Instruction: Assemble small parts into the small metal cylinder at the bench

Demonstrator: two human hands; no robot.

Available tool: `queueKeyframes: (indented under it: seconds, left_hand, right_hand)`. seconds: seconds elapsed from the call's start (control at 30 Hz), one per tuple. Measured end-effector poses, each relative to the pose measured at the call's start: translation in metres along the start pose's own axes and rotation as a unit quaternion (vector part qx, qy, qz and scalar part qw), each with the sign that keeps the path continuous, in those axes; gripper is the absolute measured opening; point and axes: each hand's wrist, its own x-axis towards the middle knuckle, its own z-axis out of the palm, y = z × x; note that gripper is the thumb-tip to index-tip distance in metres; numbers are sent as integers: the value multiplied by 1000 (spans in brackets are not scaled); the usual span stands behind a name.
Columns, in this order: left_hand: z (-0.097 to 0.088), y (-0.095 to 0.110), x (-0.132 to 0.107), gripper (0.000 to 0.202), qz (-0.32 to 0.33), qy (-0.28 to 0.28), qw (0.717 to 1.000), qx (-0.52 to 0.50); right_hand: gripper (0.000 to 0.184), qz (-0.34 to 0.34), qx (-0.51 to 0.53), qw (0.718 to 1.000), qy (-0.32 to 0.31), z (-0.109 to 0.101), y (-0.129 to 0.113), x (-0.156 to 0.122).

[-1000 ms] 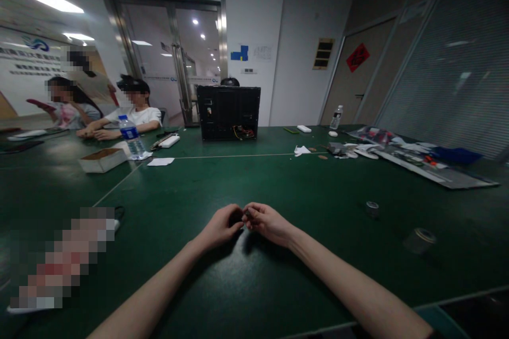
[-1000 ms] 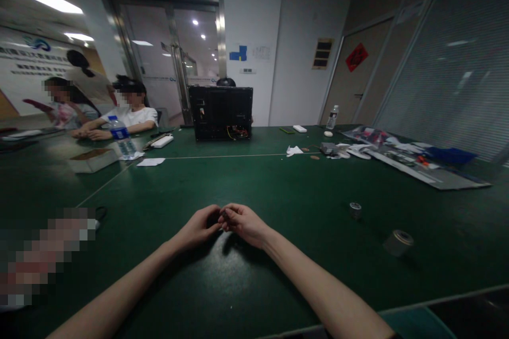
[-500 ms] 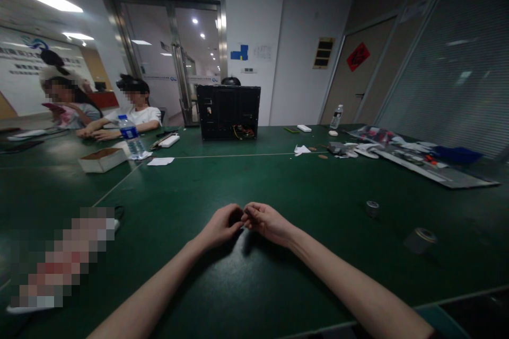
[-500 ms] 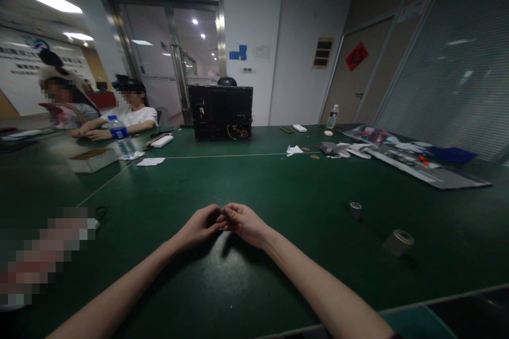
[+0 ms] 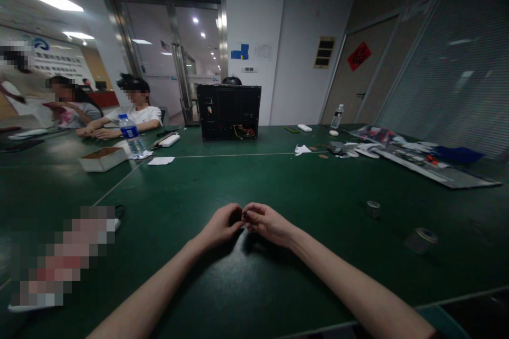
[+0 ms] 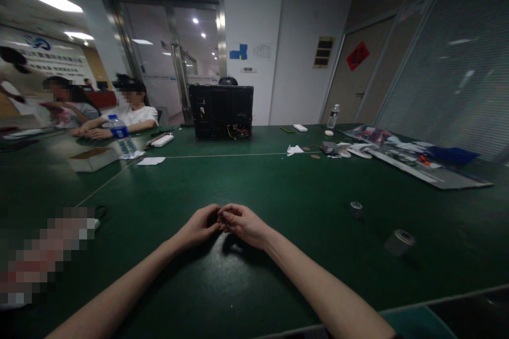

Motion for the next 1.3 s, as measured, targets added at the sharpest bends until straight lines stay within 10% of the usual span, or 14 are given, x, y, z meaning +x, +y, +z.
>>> queueKeyframes:
  seconds: [0.57,0.7,0.87,1.07,1.17,1.3]
  left_hand:
    - [-1,-1,-1,12,1,6,1000,4]
    - [-4,2,-2,16,-10,0,1000,-12]
    - [-4,0,-2,20,-20,-8,999,-28]
    - [-1,-3,-1,20,-18,-4,1000,-23]
    - [-2,1,-1,21,-25,-9,999,-20]
    - [-4,6,-2,20,-36,-11,999,-19]
  right_hand:
    - [32,7,-31,999,25,5,-2,0]
    - [24,-40,-198,977,64,0,-11,0]
    - [16,-211,-568,776,176,-37,-64,-38]
    - [26,-149,-694,499,497,-142,-126,-134]
    - [28,-91,-706,418,564,-177,-130,-166]
    - [31,-15,-712,383,589,-192,-119,-178]
